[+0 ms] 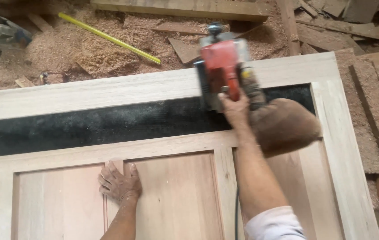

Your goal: Sanding a wooden door frame using an electric belt sander in a workshop environment.

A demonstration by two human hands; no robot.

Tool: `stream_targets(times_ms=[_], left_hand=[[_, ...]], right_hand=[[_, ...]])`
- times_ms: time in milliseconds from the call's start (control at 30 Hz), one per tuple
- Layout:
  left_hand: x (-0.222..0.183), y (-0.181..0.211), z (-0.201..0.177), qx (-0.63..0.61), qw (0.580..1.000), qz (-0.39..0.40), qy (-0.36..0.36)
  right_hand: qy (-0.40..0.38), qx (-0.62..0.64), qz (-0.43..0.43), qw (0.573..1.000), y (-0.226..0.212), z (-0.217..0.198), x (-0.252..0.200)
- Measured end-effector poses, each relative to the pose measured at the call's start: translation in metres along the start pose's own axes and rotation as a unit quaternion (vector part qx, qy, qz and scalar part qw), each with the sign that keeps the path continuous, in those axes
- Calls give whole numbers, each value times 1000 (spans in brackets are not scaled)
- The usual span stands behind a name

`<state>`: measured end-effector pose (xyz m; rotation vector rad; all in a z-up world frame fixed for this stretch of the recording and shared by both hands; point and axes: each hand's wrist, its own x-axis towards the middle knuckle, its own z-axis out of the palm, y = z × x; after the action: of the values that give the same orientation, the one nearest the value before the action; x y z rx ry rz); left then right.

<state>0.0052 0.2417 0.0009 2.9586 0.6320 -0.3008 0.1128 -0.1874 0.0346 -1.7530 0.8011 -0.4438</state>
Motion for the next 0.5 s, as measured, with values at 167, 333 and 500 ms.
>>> stream_targets(times_ms=[167, 333, 500], left_hand=[[1, 5, -11, 17, 998, -24, -55], [3, 5, -10, 26, 998, -27, -50], [5, 6, -13, 18, 995, -26, -93]], right_hand=[[46, -18, 53, 997, -2, -85, 50], [58, -5, 42, 997, 26, -143, 105], [50, 52, 8, 997, 47, -168, 133]])
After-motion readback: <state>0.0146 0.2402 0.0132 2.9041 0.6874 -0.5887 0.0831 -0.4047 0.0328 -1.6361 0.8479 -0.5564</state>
